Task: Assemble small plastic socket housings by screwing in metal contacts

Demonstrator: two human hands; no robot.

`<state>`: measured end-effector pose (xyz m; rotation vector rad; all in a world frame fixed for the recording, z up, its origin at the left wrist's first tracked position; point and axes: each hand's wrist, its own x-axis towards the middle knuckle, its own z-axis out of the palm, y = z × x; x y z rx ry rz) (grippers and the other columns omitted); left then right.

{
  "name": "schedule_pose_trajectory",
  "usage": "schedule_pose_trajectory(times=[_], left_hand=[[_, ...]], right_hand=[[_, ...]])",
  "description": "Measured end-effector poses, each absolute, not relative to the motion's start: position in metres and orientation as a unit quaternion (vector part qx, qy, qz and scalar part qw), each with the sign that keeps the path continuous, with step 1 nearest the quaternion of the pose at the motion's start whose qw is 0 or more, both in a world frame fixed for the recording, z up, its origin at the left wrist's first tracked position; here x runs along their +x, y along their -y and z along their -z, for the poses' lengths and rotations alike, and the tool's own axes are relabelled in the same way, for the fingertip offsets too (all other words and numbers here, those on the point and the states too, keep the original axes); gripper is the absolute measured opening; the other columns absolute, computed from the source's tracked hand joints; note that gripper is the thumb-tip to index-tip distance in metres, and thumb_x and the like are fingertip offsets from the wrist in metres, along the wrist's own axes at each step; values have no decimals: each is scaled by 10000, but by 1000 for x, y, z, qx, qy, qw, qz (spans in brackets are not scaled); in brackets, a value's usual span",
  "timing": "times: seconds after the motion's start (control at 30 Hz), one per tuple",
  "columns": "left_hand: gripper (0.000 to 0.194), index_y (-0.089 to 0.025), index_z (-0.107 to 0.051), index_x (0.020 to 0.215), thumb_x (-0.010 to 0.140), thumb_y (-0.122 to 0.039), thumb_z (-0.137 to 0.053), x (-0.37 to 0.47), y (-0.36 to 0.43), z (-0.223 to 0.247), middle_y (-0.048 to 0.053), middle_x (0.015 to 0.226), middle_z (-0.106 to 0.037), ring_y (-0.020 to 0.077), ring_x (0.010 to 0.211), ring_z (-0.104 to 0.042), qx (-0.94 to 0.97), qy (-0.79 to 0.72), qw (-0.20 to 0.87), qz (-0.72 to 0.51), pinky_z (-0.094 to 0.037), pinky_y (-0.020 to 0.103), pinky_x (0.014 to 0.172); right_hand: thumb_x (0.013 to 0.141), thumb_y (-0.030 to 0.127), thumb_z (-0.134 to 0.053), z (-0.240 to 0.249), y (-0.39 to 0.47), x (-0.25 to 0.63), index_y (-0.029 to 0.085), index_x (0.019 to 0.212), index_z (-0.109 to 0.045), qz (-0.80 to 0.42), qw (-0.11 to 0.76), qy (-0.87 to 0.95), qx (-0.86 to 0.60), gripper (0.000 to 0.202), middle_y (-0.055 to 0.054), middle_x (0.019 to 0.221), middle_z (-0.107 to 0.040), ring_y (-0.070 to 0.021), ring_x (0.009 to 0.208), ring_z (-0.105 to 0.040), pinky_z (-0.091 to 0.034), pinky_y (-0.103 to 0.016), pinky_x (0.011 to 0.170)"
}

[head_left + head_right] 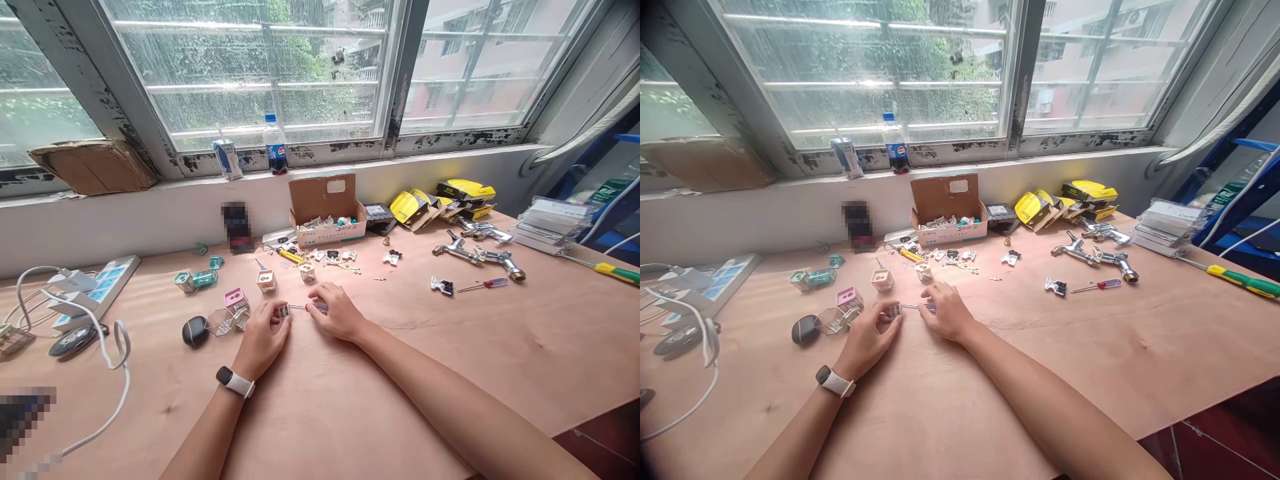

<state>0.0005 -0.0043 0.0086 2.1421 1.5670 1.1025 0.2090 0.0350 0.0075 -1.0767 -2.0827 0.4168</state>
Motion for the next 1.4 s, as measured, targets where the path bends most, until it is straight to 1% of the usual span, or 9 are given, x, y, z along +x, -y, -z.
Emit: schedule_pose_trajectory(times=[0.1,0.3,0.47,0.73,0.93,1.03,1.2,1.3,1.4], left_hand=[[279,-185,-615,1098,892,-368,-570,0,4,-9,60,950,-676,175,745,-673,713,-558,155,-396,-573,328,718],[284,-179,-613,1088,891,-379,-568,0,4,-11,58,907,-693,177,742,-687,699,-569,157,-405,-576,316,705],[267,-181,-614,1089,896,-358,-562,-1,3,-10,64,917,-702,180,751,-685,703,-564,150,-406,-578,322,707],[295,-168,-633,1106,897,-362,-561,0,3,-11,48,867,-652,160,699,-636,709,-564,129,-403,-559,306,679],[300,-182,-650,1115,917,-391,-566,-1,4,-10,21,783,-653,154,661,-626,726,-554,128,-387,-533,295,655],[287,-189,-656,1111,911,-384,-589,1,6,-12,9,746,-653,142,622,-613,741,-532,125,-391,-526,278,625],[199,-193,-650,1062,915,-320,-604,9,11,-17,23,793,-684,137,669,-646,767,-468,126,-421,-546,269,661],[176,-197,-631,1058,926,-309,-596,13,14,-16,31,830,-699,146,714,-670,776,-450,143,-418,-561,282,703],[190,-206,-607,1096,928,-292,-584,13,14,-15,33,878,-672,136,696,-644,780,-455,132,-408,-554,275,673]], right_hand=[[883,239,-649,-9,-33,209,171,1002,-638,-132,342,824,-432,138,-80,1058,-638,-225,1018,-553,-402,-379,927],[853,275,-670,-11,-29,208,167,965,-666,-91,283,848,-439,156,-93,1033,-598,-240,998,-510,-388,-381,896],[912,218,-605,-10,-30,208,165,954,-657,-95,261,850,-447,85,-93,993,-594,-229,968,-504,-384,-367,872],[959,187,-550,-10,-32,208,151,969,-603,-116,282,838,-452,65,-85,1009,-614,-217,964,-516,-395,-364,883],[935,211,-587,-8,-32,208,151,953,-647,-100,277,835,-464,87,-102,1032,-604,-232,985,-515,-400,-386,898],[932,232,-606,-11,-30,208,156,989,-655,-98,301,835,-451,107,-103,1058,-622,-235,1003,-520,-394,-390,902],[970,293,-589,-16,-25,206,188,1000,-676,-104,343,852,-382,139,-66,1009,-670,-228,1029,-521,-364,-391,913],[958,290,-619,-18,-24,206,201,996,-683,-129,347,862,-346,116,-53,1008,-679,-219,1050,-521,-359,-383,928],[938,267,-651,-18,-25,208,199,925,-670,-166,352,856,-340,72,-40,966,-686,-209,1034,-532,-365,-372,933]])
